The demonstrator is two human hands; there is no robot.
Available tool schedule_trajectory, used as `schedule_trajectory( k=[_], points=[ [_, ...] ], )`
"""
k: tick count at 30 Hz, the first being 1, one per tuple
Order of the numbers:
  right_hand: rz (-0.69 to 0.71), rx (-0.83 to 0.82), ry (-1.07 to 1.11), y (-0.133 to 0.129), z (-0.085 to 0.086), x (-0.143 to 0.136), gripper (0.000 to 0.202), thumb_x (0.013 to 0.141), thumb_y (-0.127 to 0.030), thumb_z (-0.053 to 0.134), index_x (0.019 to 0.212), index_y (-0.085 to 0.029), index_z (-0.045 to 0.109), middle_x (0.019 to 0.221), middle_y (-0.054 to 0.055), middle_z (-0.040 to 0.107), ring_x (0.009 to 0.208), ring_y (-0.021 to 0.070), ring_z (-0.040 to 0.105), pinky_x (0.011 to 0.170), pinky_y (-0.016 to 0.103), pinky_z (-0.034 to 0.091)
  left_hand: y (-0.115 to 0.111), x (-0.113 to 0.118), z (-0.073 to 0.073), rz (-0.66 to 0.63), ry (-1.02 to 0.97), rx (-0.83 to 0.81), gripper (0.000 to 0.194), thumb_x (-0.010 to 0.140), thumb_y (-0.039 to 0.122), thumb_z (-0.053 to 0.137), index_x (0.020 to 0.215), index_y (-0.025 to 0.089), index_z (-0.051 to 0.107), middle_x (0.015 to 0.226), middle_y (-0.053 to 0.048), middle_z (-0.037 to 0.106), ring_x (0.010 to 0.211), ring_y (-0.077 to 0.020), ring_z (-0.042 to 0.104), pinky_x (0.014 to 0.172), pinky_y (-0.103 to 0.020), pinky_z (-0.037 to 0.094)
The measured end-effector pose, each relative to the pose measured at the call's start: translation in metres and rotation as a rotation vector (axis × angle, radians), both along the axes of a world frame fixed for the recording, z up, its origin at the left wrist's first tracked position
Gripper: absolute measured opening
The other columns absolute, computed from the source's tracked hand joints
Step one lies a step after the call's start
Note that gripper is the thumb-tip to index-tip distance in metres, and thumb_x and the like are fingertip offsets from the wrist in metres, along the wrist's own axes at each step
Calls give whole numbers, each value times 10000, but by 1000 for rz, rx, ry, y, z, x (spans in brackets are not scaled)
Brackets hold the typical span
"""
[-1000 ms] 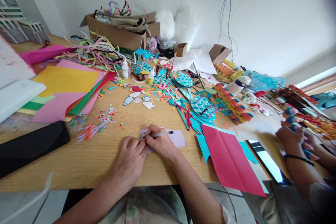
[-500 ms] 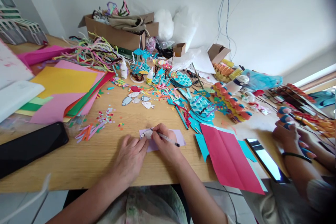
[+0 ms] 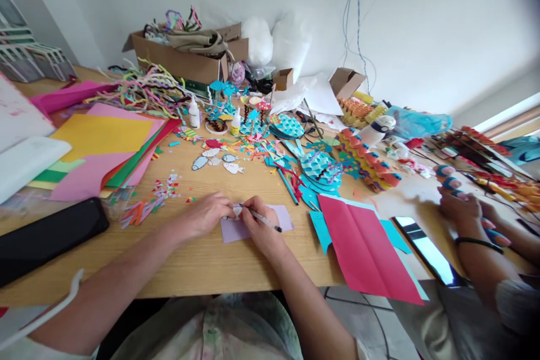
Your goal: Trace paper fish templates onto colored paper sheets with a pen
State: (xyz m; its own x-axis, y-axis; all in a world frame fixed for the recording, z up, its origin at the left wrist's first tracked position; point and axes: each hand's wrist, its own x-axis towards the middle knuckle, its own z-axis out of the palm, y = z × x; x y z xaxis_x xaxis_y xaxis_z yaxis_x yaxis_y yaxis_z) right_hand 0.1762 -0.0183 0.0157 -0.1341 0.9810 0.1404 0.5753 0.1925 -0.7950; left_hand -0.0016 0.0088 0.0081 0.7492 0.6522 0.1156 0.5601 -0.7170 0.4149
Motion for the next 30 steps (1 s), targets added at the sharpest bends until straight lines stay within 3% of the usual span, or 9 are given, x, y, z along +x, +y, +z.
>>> schedule_trajectory(
  k=[5,10,12,18,30],
  points=[
    [5,-24,167,-3,11,13,71,737,-220,466,683,-191,500,546,-38,512,506,104,444,488,199,323,11,-3,-5,-30,-81,-17,234,853,124,464,847,222,676,826,-14,636,802,-147,525,721,-257,375],
    [245,-81,192,-7,19,8,75,715,-198,473,694,-175,541,637,-16,561,583,104,478,537,197,360,18,-5,-10,-92,-169,-79,259,840,96,452,850,213,682,829,-19,650,805,-149,538,726,-256,379],
    [279,-86,157,-7,16,1,86,713,-182,471,710,-172,556,669,-9,579,589,101,484,551,200,372,22,-5,-11,-117,-173,-92,251,831,94,458,832,208,683,810,-14,655,795,-147,545,727,-254,384],
    [267,-71,67,-4,7,-9,101,716,-157,472,735,-168,570,615,-28,535,521,82,437,511,190,350,26,-4,-17,-129,-195,-101,218,832,127,461,779,178,666,778,-22,646,762,-144,549,713,-252,390],
    [277,-70,51,-6,6,-13,93,723,-158,480,728,-168,572,640,-18,563,533,83,446,524,189,351,25,-4,-21,-113,-210,-94,209,838,151,464,740,175,647,763,-21,634,745,-142,536,717,-256,393]
  ],
)
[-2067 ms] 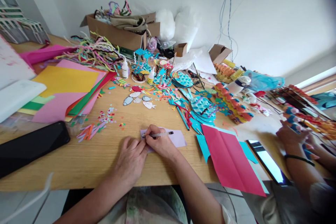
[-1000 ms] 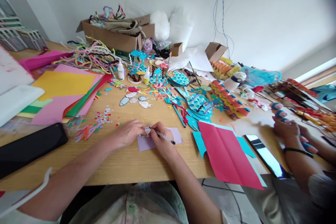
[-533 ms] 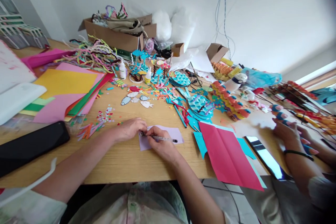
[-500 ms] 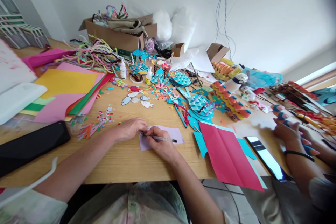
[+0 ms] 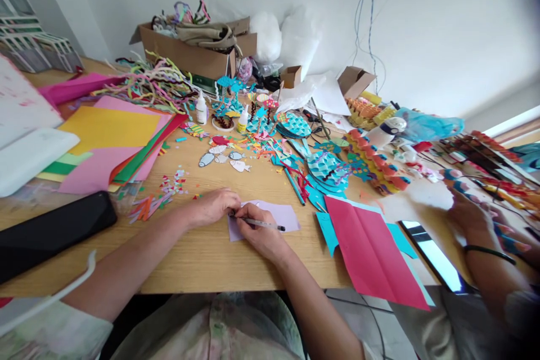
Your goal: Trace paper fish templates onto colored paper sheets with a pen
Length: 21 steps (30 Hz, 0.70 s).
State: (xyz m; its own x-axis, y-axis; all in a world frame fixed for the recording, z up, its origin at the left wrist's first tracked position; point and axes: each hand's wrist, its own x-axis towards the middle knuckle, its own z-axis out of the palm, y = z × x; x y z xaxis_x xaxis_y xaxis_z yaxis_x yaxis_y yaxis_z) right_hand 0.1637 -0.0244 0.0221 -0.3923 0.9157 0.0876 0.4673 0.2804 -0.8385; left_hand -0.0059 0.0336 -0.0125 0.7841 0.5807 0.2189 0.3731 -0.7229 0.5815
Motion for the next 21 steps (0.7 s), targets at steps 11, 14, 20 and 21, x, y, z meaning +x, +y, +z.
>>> schedule_trajectory(
  k=[11,14,20,21],
  points=[
    [-9,19,-39,0,-2,-1,92,730,-159,482,737,-176,572,640,-17,570,545,91,451,531,197,354,-2,0,-1,21,-3,24,220,835,124,453,738,177,643,759,-18,628,757,-143,532,719,-259,393],
    [-5,33,-47,0,-1,-1,92,730,-149,483,722,-179,570,639,-17,567,543,90,448,532,197,355,-3,-1,1,27,-5,25,200,837,125,465,766,175,646,783,-25,633,781,-150,534,725,-262,392],
    [-6,17,-48,0,3,2,99,710,-124,481,701,-181,561,611,-32,537,527,82,433,522,188,349,-7,-1,3,35,-7,23,175,843,135,486,806,183,650,818,-27,636,808,-152,535,736,-260,391],
    [-6,13,-44,0,3,3,101,707,-120,480,698,-181,561,606,-34,530,523,80,430,521,187,348,-7,-1,4,37,-7,22,175,844,134,487,807,183,651,819,-27,635,811,-152,534,738,-258,390]
  ],
)
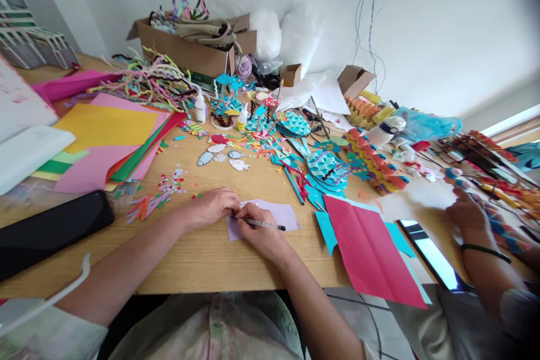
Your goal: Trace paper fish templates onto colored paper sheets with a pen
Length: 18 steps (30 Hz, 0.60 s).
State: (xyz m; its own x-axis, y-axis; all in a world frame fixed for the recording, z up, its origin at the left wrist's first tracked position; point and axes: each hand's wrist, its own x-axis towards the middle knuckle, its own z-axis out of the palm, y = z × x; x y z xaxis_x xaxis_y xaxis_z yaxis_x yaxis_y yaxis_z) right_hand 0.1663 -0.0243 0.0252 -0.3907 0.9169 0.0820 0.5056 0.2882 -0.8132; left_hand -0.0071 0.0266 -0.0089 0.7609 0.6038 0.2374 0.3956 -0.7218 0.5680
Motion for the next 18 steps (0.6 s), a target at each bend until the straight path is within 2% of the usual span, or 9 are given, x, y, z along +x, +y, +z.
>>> schedule_trajectory(
  k=[7,11,15,18],
  points=[
    [-4,-25,28,1,-1,5,100,689,-115,475,688,-178,553,600,-40,518,519,77,424,522,186,345,-1,1,4,10,1,-7,197,857,144,479,798,189,662,796,-17,628,792,-144,531,725,-246,388],
    [-12,-57,58,2,0,9,86,688,-138,470,678,-176,547,597,-38,520,516,80,413,509,190,332,-1,1,3,11,-1,-10,211,862,145,467,811,191,667,809,-22,635,799,-148,536,732,-254,392],
    [-83,-97,136,0,3,13,71,699,-180,463,685,-177,533,592,-33,522,529,91,413,492,193,321,-1,0,3,2,-16,-21,210,856,135,471,847,208,668,842,-18,639,828,-146,542,749,-255,393],
    [-64,-85,117,-2,4,12,66,703,-172,469,685,-178,533,595,-34,521,522,87,410,490,192,323,0,-1,0,2,-20,-22,203,850,135,477,839,204,667,840,-23,638,820,-149,541,740,-260,393]
  ],
)
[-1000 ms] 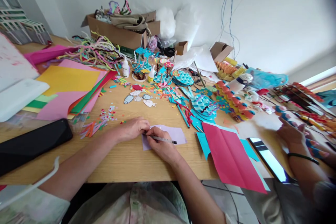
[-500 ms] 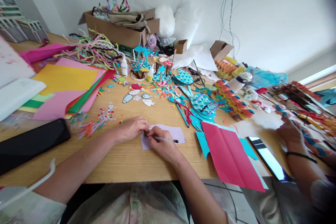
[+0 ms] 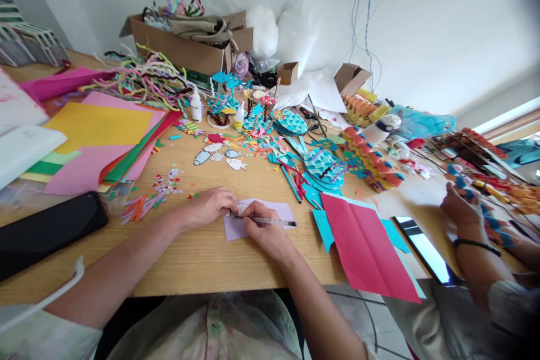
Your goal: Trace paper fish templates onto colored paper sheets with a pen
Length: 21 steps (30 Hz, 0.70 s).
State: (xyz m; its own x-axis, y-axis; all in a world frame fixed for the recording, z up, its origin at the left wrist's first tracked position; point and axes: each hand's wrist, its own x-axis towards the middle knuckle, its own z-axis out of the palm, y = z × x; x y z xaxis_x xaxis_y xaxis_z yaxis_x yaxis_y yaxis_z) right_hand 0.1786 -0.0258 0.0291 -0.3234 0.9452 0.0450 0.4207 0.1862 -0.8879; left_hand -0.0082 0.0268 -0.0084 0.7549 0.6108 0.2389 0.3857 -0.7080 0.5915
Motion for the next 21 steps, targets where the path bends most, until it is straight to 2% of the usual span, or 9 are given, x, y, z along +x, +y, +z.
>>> schedule_trajectory(
  k=[6,21],
  points=[
    [65,81,-78,2,-4,-12,97,713,-140,477,716,-183,564,652,-18,566,591,102,480,567,207,376,2,0,-4,-13,6,-2,193,850,152,473,805,187,657,821,-28,636,811,-153,540,745,-267,396],
    [72,120,-130,4,-9,-15,109,715,-123,488,709,-187,576,641,-17,564,577,102,470,571,208,376,-1,1,0,17,9,-4,199,848,147,464,790,182,652,824,-29,634,811,-151,543,750,-268,406]
  ],
)
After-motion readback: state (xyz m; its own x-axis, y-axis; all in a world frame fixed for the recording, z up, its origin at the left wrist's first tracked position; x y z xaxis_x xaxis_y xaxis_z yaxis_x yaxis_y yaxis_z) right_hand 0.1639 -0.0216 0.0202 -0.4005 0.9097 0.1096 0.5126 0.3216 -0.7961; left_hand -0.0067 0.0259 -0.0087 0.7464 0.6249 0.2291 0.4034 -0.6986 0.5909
